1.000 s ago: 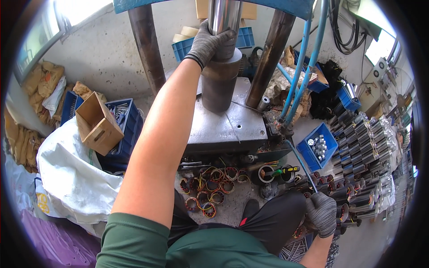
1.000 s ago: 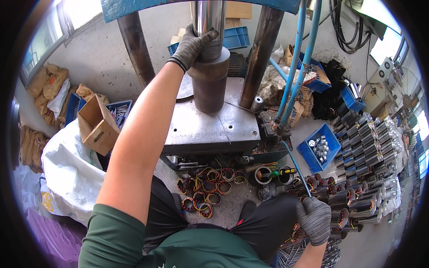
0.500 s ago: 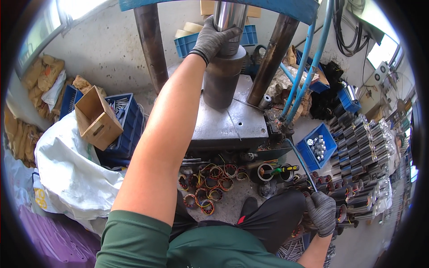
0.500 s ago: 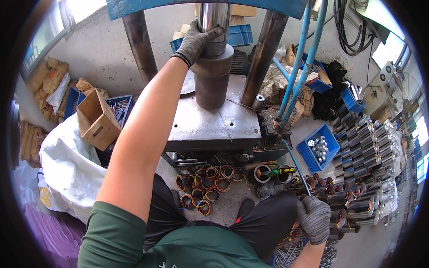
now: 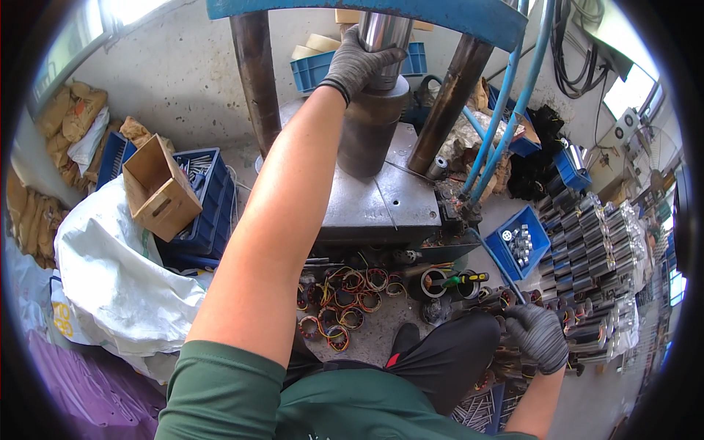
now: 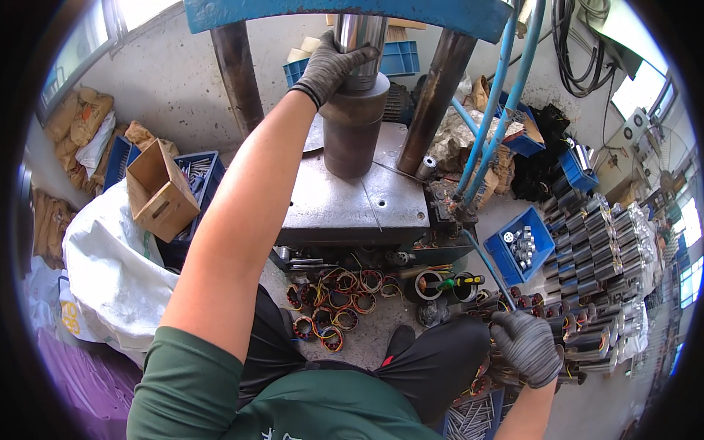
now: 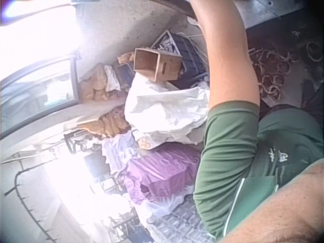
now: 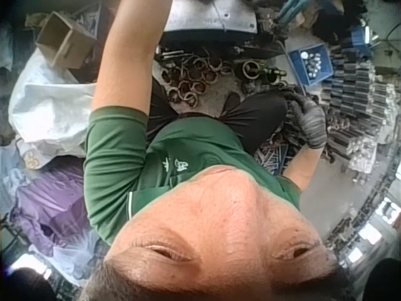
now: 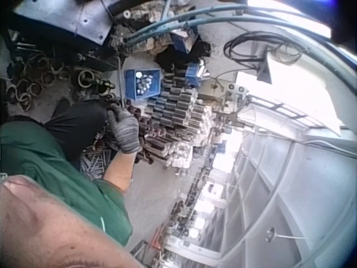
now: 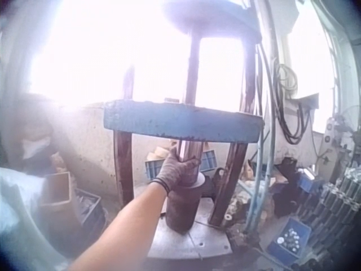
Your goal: The person places a wire-wound motor stator into a cylindrical metal housing, positions the assembly under a mechanical press, and operates the press to secure the components together.
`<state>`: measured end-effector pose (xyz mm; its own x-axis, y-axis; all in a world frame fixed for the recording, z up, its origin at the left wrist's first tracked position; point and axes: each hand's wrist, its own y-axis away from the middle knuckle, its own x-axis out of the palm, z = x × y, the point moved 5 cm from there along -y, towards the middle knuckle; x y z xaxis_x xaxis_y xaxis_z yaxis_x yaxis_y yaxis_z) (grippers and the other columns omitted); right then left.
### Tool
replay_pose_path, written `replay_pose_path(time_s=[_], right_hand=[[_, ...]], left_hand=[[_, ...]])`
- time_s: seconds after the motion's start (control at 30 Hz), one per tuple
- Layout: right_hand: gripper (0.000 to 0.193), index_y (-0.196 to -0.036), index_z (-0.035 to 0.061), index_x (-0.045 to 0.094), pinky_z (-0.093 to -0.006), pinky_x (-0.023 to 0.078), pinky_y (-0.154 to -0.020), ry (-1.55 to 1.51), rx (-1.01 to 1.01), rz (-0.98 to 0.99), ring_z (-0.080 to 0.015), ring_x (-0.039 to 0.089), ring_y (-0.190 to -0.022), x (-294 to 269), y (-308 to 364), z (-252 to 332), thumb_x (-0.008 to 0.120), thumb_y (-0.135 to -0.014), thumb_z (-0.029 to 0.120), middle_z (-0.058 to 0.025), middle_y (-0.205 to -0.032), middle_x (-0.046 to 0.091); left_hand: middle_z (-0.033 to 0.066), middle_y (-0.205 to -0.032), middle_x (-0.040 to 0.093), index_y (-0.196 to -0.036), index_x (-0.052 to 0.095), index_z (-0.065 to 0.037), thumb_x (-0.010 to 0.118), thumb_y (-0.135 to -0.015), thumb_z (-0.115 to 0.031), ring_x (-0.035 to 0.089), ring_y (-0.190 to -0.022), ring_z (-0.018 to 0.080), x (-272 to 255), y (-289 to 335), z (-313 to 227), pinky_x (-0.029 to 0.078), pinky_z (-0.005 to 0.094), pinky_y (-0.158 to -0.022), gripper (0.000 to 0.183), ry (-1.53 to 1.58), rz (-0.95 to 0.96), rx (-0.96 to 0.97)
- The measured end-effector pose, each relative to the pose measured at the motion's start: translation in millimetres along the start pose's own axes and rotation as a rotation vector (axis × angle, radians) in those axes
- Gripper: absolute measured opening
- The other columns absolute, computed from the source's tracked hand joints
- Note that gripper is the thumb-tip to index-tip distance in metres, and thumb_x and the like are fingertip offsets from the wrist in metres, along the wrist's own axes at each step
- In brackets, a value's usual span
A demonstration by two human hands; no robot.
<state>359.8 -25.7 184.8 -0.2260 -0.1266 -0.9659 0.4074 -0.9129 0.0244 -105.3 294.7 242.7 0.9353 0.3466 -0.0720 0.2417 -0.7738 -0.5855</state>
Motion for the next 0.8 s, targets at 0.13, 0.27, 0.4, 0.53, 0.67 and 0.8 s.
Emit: replay_pose_path(time_s=[0.13,0.27,0.4,0.53,0.67,0.8], right_hand=[[0.031,-0.116,0.0015,0.072,-0.0445,0.058,-0.079,-0.102,0.076,-0.091,-0.038,0.072,-0.088,-12,-11,-6,0.07,-0.088,0.015,-0.0205,-0.095,0.073],[0.029,-0.112,0.0022,0.073,-0.0461,0.057,-0.083,0.033,-0.019,0.224,-0.0394,0.071,-0.089,10,4,-10,0.068,-0.089,0.02,-0.0214,-0.095,0.073],[0.03,-0.113,0.003,0.074,-0.0457,0.057,-0.086,-0.095,0.048,0.146,-0.0396,0.071,-0.092,9,7,-14,0.067,-0.09,0.02,-0.0218,-0.096,0.073],[0.027,-0.111,0.0023,0.074,-0.0458,0.057,-0.085,-0.111,0.045,0.061,-0.0397,0.071,-0.093,0,1,-14,0.065,-0.091,0.017,-0.0219,-0.1,0.074],[0.029,-0.115,0.001,0.073,-0.0461,0.057,-0.085,0.025,0.007,0.277,-0.0401,0.071,-0.093,8,-2,-11,0.065,-0.091,0.016,-0.022,-0.103,0.073],[0.029,-0.113,0.0001,0.073,-0.043,0.057,-0.085,-0.071,0.038,0.141,-0.0369,0.073,-0.093,2,2,-20,0.066,-0.09,0.016,-0.0216,-0.098,0.074]], left_hand=[[0.0183,-0.124,0.069,-0.137,0.048,-0.004,0.101,-0.061,-0.045,0.069,-0.114,0.0298,-5,4,0,0.054,0.0404,-0.104,0.101,0.013,0.008,-0.025],[0.0196,-0.123,0.07,-0.136,0.048,-0.002,0.1,-0.062,-0.046,0.069,-0.113,0.0306,-3,3,-3,0.054,0.0401,-0.104,0.101,-0.034,-0.008,-0.058],[0.0196,-0.121,0.07,-0.134,0.05,0.0,0.099,-0.064,-0.045,0.07,-0.11,0.0295,-1,4,-3,0.054,0.0391,-0.102,0.098,-0.01,0.014,-0.054],[0.0195,-0.119,0.07,-0.131,0.051,0.001,0.099,-0.064,-0.044,0.07,-0.109,0.0285,-5,9,-10,0.055,0.038,-0.1,0.095,-0.009,0.014,-0.078],[0.0194,-0.117,0.071,-0.126,0.052,0.002,0.099,-0.063,-0.044,0.07,-0.108,0.0279,-9,5,-3,0.055,0.0374,-0.099,0.09,-0.088,0.001,-0.152],[0.02,-0.116,0.071,-0.124,0.054,0.002,0.1,-0.062,-0.045,0.07,-0.108,0.0285,-3,11,-11,0.055,0.0374,-0.099,0.09,-0.025,0.006,-0.13]])
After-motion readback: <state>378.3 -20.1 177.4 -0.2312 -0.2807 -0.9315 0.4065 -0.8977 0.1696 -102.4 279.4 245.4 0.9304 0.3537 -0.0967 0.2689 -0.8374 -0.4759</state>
